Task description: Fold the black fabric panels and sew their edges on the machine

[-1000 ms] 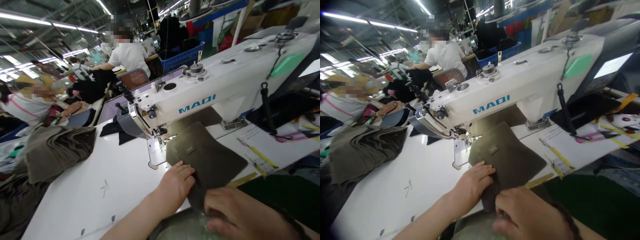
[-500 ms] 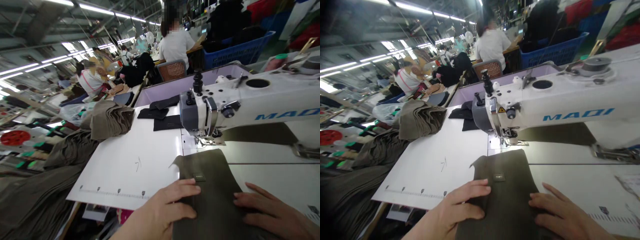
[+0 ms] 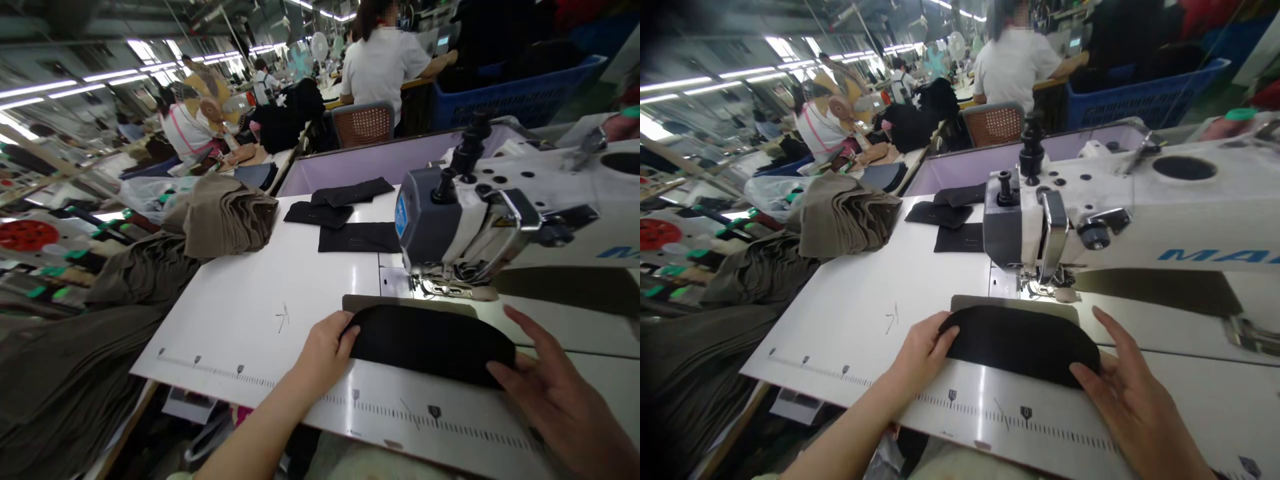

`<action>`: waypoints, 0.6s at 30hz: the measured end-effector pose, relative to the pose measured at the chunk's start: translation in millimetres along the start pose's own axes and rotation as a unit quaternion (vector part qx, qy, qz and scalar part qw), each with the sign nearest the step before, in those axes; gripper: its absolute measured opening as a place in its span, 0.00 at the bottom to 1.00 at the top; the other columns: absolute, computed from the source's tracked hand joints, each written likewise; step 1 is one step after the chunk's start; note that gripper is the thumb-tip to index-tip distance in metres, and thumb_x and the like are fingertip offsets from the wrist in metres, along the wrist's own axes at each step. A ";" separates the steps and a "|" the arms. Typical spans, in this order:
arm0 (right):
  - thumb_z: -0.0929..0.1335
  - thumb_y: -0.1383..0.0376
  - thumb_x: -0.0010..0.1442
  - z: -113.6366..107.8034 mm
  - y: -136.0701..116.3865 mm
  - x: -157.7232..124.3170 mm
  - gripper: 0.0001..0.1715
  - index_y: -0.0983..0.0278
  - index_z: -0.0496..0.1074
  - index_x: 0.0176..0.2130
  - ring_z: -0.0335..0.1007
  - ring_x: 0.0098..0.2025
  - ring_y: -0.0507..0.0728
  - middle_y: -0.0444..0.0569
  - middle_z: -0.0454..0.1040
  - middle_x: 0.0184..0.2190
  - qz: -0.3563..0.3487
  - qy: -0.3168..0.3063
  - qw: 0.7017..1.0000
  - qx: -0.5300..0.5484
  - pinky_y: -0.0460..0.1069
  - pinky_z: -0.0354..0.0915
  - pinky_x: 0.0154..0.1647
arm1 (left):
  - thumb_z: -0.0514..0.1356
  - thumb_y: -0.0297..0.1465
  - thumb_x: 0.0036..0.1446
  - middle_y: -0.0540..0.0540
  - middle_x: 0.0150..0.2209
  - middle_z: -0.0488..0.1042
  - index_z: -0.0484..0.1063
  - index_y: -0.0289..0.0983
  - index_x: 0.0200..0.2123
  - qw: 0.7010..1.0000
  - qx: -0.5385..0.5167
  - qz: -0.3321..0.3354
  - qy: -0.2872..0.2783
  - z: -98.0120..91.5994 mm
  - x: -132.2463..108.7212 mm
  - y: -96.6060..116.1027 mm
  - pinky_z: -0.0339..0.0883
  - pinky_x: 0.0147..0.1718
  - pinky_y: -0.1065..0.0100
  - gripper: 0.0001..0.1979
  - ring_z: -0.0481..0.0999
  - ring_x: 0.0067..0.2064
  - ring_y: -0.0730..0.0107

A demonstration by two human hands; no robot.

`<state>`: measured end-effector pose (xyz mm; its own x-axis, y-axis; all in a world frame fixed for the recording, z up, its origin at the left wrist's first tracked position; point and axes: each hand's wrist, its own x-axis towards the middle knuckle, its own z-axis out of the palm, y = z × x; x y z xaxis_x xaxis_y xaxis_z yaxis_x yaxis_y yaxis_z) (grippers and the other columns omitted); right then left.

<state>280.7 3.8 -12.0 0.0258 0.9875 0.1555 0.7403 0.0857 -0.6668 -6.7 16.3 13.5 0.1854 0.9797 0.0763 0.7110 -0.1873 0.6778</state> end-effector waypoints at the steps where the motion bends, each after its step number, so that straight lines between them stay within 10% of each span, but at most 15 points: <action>1: 0.63 0.45 0.55 0.7 1.5 0.0 0.41 0.62 0.55 0.60 0.72 0.22 0.55 0.44 0.75 0.24 -0.002 -0.007 1.000 0.015 0.46 0.67 0.21 | 0.50 0.27 0.59 0.48 0.25 0.71 0.68 0.36 0.29 1.000 0.019 -0.019 0.006 2.5 5.5 -0.5 0.67 0.30 0.70 0.10 0.72 0.28 0.70; 7: 0.63 0.48 0.56 5.4 2.1 1.7 0.21 0.58 0.75 0.37 0.74 0.31 0.55 0.46 0.77 0.33 -0.081 -0.026 0.996 -0.009 0.44 0.69 0.27 | 0.52 0.26 0.57 0.51 0.21 0.69 0.67 0.36 0.24 0.999 0.033 -0.036 0.005 7.2 18.9 -7.9 0.64 0.27 0.72 0.10 0.71 0.25 0.71; 15: 0.62 0.48 0.57 6.7 -0.7 6.7 0.23 0.59 0.75 0.39 0.75 0.31 0.56 0.47 0.77 0.33 -0.046 -0.048 0.997 -0.048 0.47 0.70 0.29 | 0.51 0.26 0.60 0.45 0.36 0.75 0.56 0.35 0.58 0.995 0.043 0.031 0.082 11.3 -1.5 -20.9 0.72 0.33 0.69 0.21 0.77 0.35 0.67; 18: 0.63 0.51 0.58 8.9 -4.6 7.6 0.19 0.60 0.75 0.38 0.74 0.29 0.54 0.45 0.77 0.31 -0.056 -0.036 0.996 -0.052 0.45 0.70 0.27 | 0.47 0.24 0.62 0.45 0.34 0.73 0.62 0.36 0.55 0.989 0.059 0.108 0.077 11.5 -6.4 -21.9 0.72 0.30 0.72 0.18 0.75 0.33 0.71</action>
<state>271.6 12.1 -14.3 -0.1067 0.9799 0.1686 0.8011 0.1852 -0.5691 -15.6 13.3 -10.2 0.2437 0.9133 0.3264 0.7417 -0.3924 0.5439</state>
